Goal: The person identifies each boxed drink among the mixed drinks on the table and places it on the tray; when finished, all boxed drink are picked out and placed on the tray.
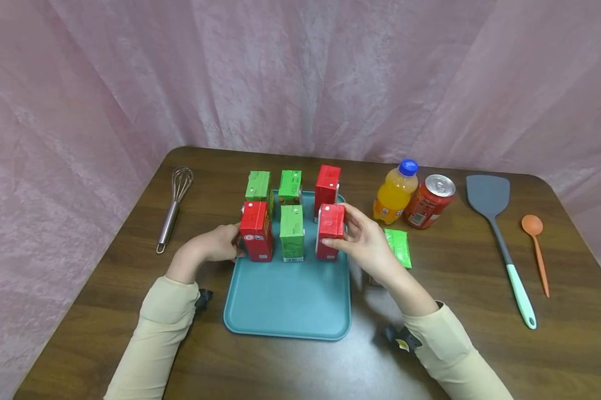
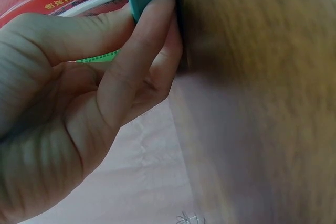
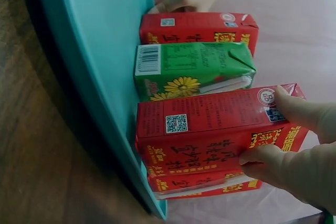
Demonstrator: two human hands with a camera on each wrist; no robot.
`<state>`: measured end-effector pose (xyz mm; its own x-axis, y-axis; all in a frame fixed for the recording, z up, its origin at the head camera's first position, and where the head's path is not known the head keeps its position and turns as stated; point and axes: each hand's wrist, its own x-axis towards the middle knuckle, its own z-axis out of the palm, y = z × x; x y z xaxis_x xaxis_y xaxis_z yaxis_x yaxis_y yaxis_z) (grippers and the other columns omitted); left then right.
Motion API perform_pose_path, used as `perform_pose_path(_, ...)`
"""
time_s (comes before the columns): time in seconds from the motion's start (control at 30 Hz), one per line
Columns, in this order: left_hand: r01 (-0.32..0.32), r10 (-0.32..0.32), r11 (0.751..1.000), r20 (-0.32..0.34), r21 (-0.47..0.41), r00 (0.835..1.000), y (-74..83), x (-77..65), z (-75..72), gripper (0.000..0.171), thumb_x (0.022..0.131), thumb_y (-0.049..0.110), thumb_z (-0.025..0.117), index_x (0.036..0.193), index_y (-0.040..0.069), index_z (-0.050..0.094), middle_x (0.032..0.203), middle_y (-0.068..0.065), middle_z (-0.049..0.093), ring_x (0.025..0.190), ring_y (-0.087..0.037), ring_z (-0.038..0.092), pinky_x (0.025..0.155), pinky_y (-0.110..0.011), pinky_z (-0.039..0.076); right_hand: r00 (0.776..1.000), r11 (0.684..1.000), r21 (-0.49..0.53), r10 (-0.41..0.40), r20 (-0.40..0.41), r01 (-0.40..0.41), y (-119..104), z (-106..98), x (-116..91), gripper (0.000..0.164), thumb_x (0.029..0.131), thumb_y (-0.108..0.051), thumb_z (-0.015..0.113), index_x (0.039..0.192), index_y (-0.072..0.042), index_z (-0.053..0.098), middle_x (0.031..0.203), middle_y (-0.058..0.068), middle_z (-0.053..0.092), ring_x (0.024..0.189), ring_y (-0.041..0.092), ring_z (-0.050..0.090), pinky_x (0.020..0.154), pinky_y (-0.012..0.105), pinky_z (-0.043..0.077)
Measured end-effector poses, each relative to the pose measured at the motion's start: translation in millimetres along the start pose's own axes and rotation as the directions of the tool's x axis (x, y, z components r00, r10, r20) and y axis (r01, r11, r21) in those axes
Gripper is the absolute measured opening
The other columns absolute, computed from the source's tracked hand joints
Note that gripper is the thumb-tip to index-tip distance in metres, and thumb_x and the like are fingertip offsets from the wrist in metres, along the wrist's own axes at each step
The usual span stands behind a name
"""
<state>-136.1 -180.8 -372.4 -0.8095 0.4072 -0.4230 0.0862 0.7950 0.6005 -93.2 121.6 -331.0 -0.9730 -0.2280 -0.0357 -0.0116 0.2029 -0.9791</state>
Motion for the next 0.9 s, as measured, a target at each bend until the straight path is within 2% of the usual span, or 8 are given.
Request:
perform_pose_path(0.27,-0.004,0.004,1.000,-0.002,-0.002,1.000,1.0,0.1,0.5,0.060,0.080,-0.003,0.065,0.134,-0.001,0.040,0.077,-0.011,0.056,0.066,-0.019,0.055,0.062,-0.031,0.047,0.999,0.997,-0.061,0.052,0.015,-0.051,3,2,0,0.077,0.082,-0.010,0.071,0.146,-0.010,0.027,0.148,0.011,0.032,0.135,0.026,0.034,0.097,0.039,0.040)
perform_pose_path(0.37,-0.008,0.008,1.000,-0.004,-0.004,1.000,0.6,0.5,0.5,0.060,0.080,-0.003,0.065,0.135,-0.001,0.039,0.078,-0.011,0.056,0.065,-0.018,0.054,0.062,-0.030,0.047,1.000,0.997,-0.078,0.022,0.010,-0.021,-2,2,-2,0.081,0.081,-0.009,0.071,0.147,-0.011,0.024,0.151,0.008,0.027,0.137,0.024,0.031,0.100,0.040,0.037)
perform_pose_path(0.5,-0.006,0.006,1.000,0.000,-0.011,1.000,0.4,0.4,0.5,0.062,0.080,-0.003,0.065,0.136,-0.002,0.038,0.081,-0.011,0.058,0.067,-0.019,0.056,0.064,-0.031,0.048,0.998,0.987,-0.146,-0.061,0.018,0.063,-15,-6,-9,0.084,0.080,-0.010,0.073,0.148,-0.013,0.023,0.152,0.006,0.025,0.138,0.021,0.028,0.104,0.038,0.032)
perform_pose_path(0.63,-0.007,0.007,1.000,0.002,-0.010,1.000,0.6,-0.2,0.3,0.063,0.080,-0.003,0.064,0.137,-0.002,0.037,0.084,-0.011,0.060,0.069,-0.019,0.057,0.065,-0.032,0.049,0.987,0.959,-0.233,-0.155,0.046,0.161,-23,-24,-16,0.080,0.080,-0.013,0.074,0.146,-0.013,0.028,0.148,0.007,0.034,0.135,0.021,0.034,0.105,0.038,0.032)
perform_pose_path(0.7,-0.005,0.005,1.000,0.003,-0.003,1.000,0.8,-0.5,0.4,0.064,0.080,-0.003,0.064,0.138,-0.002,0.036,0.085,-0.011,0.060,0.070,-0.019,0.057,0.066,-0.033,0.049,0.982,0.944,-0.273,-0.170,0.086,0.187,-26,-35,-18,0.077,0.082,-0.017,0.072,0.146,-0.014,0.029,0.147,0.006,0.036,0.134,0.022,0.036,0.105,0.039,0.033)
perform_pose_path(0.77,0.007,-0.007,1.000,0.004,0.002,1.000,1.4,-1.1,0.2,0.065,0.080,-0.002,0.065,0.139,-0.001,0.035,0.086,-0.011,0.060,0.071,-0.020,0.057,0.067,-0.033,0.048,0.980,0.925,-0.332,-0.149,0.131,0.185,-27,-47,-20,0.074,0.084,-0.024,0.070,0.146,-0.016,0.029,0.146,0.006,0.037,0.133,0.024,0.038,0.105,0.042,0.033)
perform_pose_path(0.9,0.015,-0.015,1.000,0.008,0.003,1.000,1.7,0.2,0.4,0.067,0.080,-0.001,0.066,0.140,0.001,0.035,0.086,-0.011,0.059,0.071,-0.020,0.057,0.067,-0.033,0.048,0.970,0.853,-0.493,-0.057,0.237,0.170,-28,-73,-26,0.071,0.087,-0.040,0.064,0.146,-0.024,0.028,0.147,0.002,0.034,0.132,0.026,0.036,0.103,0.051,0.032)
